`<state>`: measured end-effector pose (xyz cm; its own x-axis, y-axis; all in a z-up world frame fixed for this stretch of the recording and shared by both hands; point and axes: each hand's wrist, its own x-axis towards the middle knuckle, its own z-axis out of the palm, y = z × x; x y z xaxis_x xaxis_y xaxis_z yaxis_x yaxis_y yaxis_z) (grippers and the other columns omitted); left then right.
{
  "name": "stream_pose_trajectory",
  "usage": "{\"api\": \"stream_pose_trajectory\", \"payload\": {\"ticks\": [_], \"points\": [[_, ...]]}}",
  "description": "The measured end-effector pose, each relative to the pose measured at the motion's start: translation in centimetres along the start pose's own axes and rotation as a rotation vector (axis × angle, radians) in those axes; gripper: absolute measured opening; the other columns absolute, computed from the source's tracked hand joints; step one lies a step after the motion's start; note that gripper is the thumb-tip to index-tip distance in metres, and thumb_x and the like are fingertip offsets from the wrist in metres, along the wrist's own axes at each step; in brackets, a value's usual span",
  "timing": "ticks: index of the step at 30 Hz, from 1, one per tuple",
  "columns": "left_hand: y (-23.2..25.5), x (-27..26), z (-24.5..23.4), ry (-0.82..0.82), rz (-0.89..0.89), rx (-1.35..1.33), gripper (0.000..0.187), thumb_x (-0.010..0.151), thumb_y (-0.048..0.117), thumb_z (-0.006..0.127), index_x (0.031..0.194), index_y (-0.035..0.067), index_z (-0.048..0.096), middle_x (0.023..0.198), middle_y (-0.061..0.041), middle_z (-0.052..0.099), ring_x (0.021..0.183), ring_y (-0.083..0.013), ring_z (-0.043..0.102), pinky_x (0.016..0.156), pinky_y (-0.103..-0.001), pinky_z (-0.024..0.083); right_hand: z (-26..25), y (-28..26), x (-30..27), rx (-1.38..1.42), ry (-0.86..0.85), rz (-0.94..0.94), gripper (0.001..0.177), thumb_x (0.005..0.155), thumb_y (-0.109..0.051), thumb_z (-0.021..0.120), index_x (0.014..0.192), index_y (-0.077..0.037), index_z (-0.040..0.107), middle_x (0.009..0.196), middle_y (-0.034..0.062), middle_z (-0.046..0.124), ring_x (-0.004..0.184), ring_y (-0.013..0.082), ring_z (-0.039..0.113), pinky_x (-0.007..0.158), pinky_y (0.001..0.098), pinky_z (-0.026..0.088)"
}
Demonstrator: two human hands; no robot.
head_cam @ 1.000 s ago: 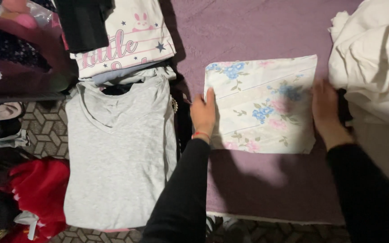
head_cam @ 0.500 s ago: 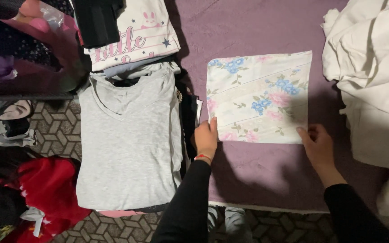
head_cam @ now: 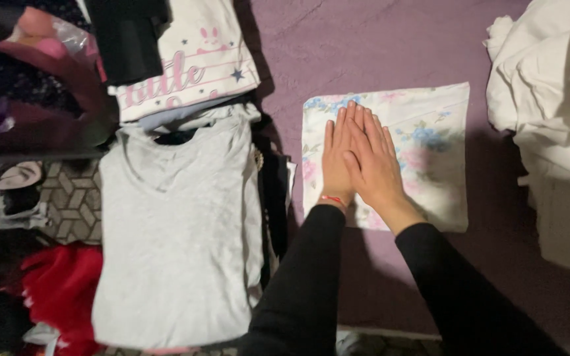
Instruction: The person folds several small pieces of fabric on a bed and places them into a shelf. The person picks up each item, unfolds it, folds it neatly, and then stores it in a shelf compartment.
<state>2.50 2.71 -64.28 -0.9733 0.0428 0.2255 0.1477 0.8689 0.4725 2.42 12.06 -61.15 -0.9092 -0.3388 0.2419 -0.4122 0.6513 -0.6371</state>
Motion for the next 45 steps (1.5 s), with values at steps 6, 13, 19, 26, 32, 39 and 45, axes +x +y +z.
{"api": "stream_pose_trajectory", "payload": {"ticks": [6, 13, 19, 26, 32, 39, 45], "points": [[-3.7, -0.4, 3.9, -0.045, 0.036, 0.285, 0.068, 0.104, 0.053, 0.034, 0.163, 0.020, 0.029, 0.171, -0.001, 0.027, 0.160, -0.0248, 0.025, 0.134, -0.047, 0.013, 2.7, 7.6, -0.6, -0.328, -0.025, -0.028, 0.073, 0.095, -0.040, 0.066, 0.157, -0.008, 0.048, 0.158, 0.0252, 0.046, 0.146, 0.0436, 0.043, 0.114, 0.0691, 0.023], [-4.6, -0.5, 3.6, 0.072, -0.050, 0.264, 0.077, 0.096, 0.055, 0.042, 0.162, 0.018, 0.033, 0.169, -0.005, 0.034, 0.157, -0.0343, 0.032, 0.130, -0.052, 0.020, -2.5, 8.6, -0.6, -0.570, 0.031, 0.040, 0.076, 0.098, -0.046, 0.065, 0.159, -0.004, 0.050, 0.160, 0.0218, 0.049, 0.145, 0.0422, 0.044, 0.112, 0.0644, 0.031], [-6.0, -1.2, 2.3, 0.067, -0.081, 0.296, 0.077, 0.094, 0.049, 0.042, 0.162, 0.013, 0.033, 0.169, -0.008, 0.033, 0.155, -0.0372, 0.032, 0.128, -0.052, 0.024, -2.5, 12.2, -1.7, -0.575, 0.085, 0.082, 0.082, 0.097, -0.045, 0.063, 0.159, 0.005, 0.045, 0.159, 0.0293, 0.047, 0.142, 0.0486, 0.043, 0.112, 0.0666, 0.027], [-5.9, -1.8, 0.4, 0.036, -0.099, 0.270, 0.062, 0.109, 0.041, 0.030, 0.163, 0.010, 0.031, 0.169, -0.008, 0.032, 0.159, -0.0355, 0.031, 0.131, -0.051, 0.026, -3.2, 10.9, -1.6, -0.510, 0.034, 0.143, 0.072, 0.112, -0.044, 0.039, 0.159, 0.010, 0.038, 0.163, 0.0285, 0.038, 0.148, 0.0507, 0.036, 0.115, 0.0693, 0.026], [2.3, -0.7, -4.5, -0.065, -0.311, 0.240, 0.060, 0.099, 0.018, 0.033, 0.153, -0.006, 0.030, 0.159, -0.029, 0.038, 0.148, -0.0439, 0.038, 0.125, -0.059, 0.025, -4.6, 8.5, -1.2, -0.430, 0.039, 0.197, 0.060, 0.114, -0.025, 0.044, 0.158, 0.015, 0.038, 0.163, 0.0339, 0.035, 0.149, 0.0523, 0.033, 0.116, 0.0704, 0.014], [3.1, -8.9, 0.6, -0.027, -0.083, -0.006, 0.059, 0.107, 0.023, 0.038, 0.161, 0.002, 0.029, 0.167, -0.022, 0.031, 0.155, -0.0385, 0.028, 0.128, -0.055, 0.014, 0.4, 2.2, -8.5, 0.027, 0.023, 0.197, 0.055, 0.111, -0.023, 0.037, 0.160, 0.002, 0.035, 0.166, 0.0236, 0.030, 0.154, 0.0396, 0.025, 0.127, 0.0518, 0.013], [0.9, -10.3, 0.1, -0.139, -0.100, 0.186, 0.065, 0.103, 0.037, 0.037, 0.161, 0.007, 0.032, 0.167, -0.015, 0.034, 0.155, -0.0312, 0.031, 0.128, -0.054, 0.013, -0.7, 4.8, -11.0, -0.320, -0.100, 0.234, 0.065, 0.111, -0.043, 0.038, 0.161, -0.001, 0.039, 0.164, 0.0232, 0.038, 0.152, 0.0381, 0.033, 0.124, 0.0540, 0.016]]}}
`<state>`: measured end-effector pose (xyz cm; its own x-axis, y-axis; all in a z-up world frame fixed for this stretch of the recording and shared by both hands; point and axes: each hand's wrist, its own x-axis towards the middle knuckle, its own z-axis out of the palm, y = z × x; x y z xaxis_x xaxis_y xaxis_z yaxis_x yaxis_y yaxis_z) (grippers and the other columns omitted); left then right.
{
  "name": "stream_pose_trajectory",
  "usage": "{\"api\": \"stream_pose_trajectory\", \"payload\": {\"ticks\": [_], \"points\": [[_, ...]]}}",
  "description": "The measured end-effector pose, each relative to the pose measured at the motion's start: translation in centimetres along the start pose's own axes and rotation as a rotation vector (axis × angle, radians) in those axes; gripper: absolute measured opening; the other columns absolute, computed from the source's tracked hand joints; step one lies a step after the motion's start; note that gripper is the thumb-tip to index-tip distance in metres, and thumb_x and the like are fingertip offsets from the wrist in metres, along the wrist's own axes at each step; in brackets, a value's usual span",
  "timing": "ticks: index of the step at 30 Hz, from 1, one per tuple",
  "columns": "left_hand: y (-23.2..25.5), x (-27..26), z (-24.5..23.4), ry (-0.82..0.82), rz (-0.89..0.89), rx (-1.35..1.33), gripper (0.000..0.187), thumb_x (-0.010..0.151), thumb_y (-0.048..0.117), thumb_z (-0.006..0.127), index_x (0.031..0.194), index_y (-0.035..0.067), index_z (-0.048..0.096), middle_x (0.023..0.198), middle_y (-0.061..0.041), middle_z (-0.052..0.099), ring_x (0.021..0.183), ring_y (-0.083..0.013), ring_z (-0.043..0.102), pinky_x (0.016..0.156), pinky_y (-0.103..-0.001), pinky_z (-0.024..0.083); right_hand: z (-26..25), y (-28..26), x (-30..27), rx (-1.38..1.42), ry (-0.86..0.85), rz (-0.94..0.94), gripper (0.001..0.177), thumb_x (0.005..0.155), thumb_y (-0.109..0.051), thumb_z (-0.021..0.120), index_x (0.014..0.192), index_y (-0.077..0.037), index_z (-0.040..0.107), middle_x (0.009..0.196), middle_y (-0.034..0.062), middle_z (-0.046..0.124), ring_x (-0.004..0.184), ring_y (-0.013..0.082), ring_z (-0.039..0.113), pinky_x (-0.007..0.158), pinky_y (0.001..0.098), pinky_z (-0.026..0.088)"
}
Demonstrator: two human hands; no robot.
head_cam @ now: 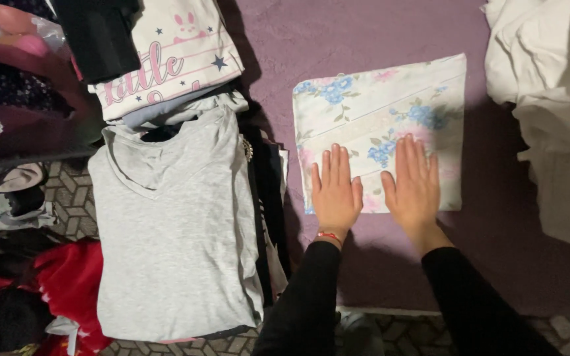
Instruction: The person folds several small pieces of fabric on a bed and places them into a shelf. The person picks up each item, unfolds it, folds it neatly, and then stores it in a shelf compartment.
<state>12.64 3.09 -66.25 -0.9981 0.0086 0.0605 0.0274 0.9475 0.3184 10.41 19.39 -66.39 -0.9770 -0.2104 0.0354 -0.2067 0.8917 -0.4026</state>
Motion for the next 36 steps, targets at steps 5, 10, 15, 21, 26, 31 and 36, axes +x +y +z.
{"api": "stream_pose_trajectory", "payload": {"ticks": [5, 10, 15, 21, 26, 31, 36], "points": [[-0.3, -0.2, -0.5, 0.020, -0.080, 0.057, 0.068, 0.100, 0.036, 0.038, 0.159, 0.003, 0.033, 0.165, -0.019, 0.035, 0.154, -0.0370, 0.030, 0.126, -0.056, 0.016, -0.2, 3.9, -1.1, -0.140, 0.098, -0.021, 0.071, 0.099, -0.036, 0.059, 0.156, 0.005, 0.048, 0.156, 0.0283, 0.049, 0.133, 0.0495, 0.051, 0.114, 0.0610, 0.032], [-0.5, 0.4, -2.4, -0.012, -0.319, 0.137, 0.078, 0.096, 0.046, 0.043, 0.160, 0.001, 0.030, 0.164, -0.022, 0.035, 0.153, -0.0394, 0.029, 0.118, -0.061, 0.023, -4.4, 2.9, -0.2, 0.089, 0.136, 0.241, 0.061, 0.102, -0.017, 0.058, 0.153, 0.011, 0.042, 0.152, 0.0354, 0.044, 0.142, 0.0501, 0.039, 0.115, 0.0632, 0.031], [0.3, 3.3, -3.6, 0.132, -0.374, 0.064, 0.081, 0.097, 0.045, 0.049, 0.158, -0.003, 0.030, 0.162, -0.028, 0.034, 0.152, -0.0443, 0.029, 0.120, -0.058, 0.023, 3.6, 9.5, 3.6, 0.359, 0.474, 0.454, 0.042, 0.109, -0.030, 0.067, 0.134, 0.003, 0.058, 0.115, 0.0251, 0.064, 0.108, 0.0438, 0.063, 0.095, 0.0483, 0.048], [3.0, 8.8, -4.9, 0.212, -0.182, -0.396, 0.075, 0.091, 0.026, 0.062, 0.154, -0.006, 0.036, 0.156, -0.034, 0.039, 0.147, -0.0535, 0.032, 0.122, -0.060, 0.021, -3.2, 4.2, 12.8, 0.793, 0.255, 0.949, 0.089, 0.093, -0.052, 0.091, 0.148, 0.000, 0.044, 0.150, 0.0260, 0.045, 0.145, 0.0368, 0.041, 0.120, 0.0469, 0.033], [1.8, 13.2, -5.0, 0.253, -0.213, -0.546, 0.069, 0.088, 0.034, 0.076, 0.150, 0.014, 0.052, 0.144, -0.018, 0.061, 0.146, -0.0424, 0.045, 0.122, -0.058, 0.030, -5.3, 1.0, 13.2, 1.087, 0.291, 0.823, 0.042, 0.097, -0.036, 0.082, 0.125, -0.008, 0.068, 0.097, 0.0059, 0.075, 0.085, 0.0080, 0.072, 0.074, 0.0250, 0.060], [2.1, 18.0, -14.0, -0.136, -0.069, -0.929, 0.086, 0.072, 0.057, 0.086, 0.145, 0.025, 0.056, 0.151, -0.010, 0.058, 0.147, -0.0351, 0.048, 0.122, -0.055, 0.034, -15.3, -5.3, 12.4, 1.129, 0.119, 0.548, 0.027, 0.101, -0.026, 0.068, 0.121, -0.009, 0.071, 0.104, 0.0011, 0.072, 0.093, 0.0068, 0.066, 0.083, 0.0221, 0.055], [4.5, 20.3, -20.1, -0.621, 0.157, -1.038, 0.083, 0.074, 0.040, 0.088, 0.144, 0.008, 0.056, 0.151, -0.012, 0.058, 0.141, -0.0217, 0.054, 0.120, -0.036, 0.038, -15.3, -2.7, 11.8, 1.225, -0.058, 0.226, 0.029, 0.100, -0.021, 0.066, 0.125, -0.008, 0.068, 0.114, -0.0020, 0.071, 0.106, 0.0037, 0.059, 0.095, 0.0202, 0.047]]}}
